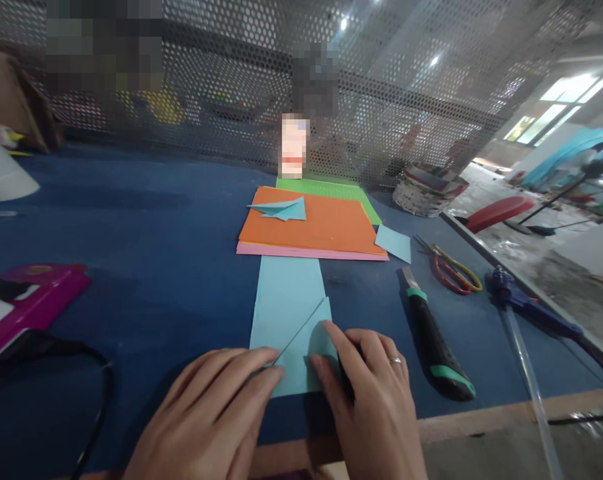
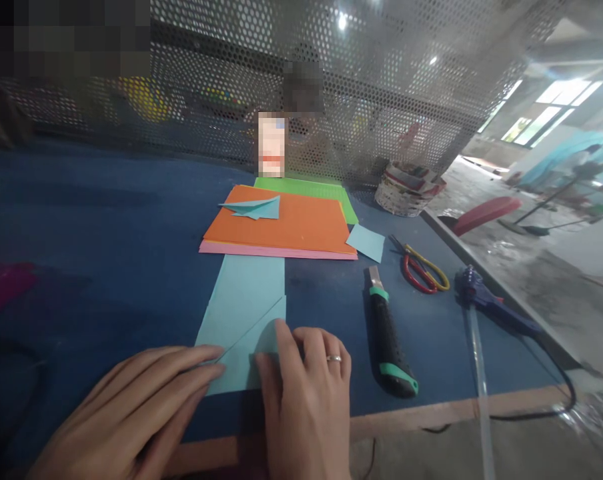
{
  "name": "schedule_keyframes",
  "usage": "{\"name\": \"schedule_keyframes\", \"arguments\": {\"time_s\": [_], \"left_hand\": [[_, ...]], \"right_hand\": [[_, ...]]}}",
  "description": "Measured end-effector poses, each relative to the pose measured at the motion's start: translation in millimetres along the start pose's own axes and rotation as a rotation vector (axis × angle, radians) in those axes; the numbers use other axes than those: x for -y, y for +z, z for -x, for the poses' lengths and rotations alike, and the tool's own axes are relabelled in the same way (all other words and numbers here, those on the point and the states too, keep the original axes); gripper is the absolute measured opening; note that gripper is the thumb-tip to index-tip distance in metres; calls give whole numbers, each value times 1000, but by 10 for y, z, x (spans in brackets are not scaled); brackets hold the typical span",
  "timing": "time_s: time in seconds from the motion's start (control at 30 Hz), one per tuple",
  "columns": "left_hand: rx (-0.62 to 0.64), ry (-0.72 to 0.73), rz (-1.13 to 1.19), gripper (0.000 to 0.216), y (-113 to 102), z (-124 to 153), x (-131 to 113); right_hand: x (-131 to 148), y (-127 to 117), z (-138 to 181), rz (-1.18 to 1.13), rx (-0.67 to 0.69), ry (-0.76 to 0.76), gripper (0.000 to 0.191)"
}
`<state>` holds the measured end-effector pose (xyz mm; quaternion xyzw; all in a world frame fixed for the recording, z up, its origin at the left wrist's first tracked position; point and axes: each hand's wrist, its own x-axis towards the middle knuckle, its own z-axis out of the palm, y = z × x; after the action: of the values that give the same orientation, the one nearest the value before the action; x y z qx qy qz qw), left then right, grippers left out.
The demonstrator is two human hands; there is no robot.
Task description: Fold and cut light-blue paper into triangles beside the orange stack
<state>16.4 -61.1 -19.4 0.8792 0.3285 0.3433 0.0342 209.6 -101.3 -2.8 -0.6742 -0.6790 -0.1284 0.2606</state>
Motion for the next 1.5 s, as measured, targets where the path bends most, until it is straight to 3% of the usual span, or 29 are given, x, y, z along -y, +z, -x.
{"name": "schedule_keyframes", "arguments": {"time_s": [1.5], "left_hand": [[-47, 8, 89, 37, -10, 55, 10]], "right_hand": [[20, -29, -30, -42, 64, -33, 30]]}}
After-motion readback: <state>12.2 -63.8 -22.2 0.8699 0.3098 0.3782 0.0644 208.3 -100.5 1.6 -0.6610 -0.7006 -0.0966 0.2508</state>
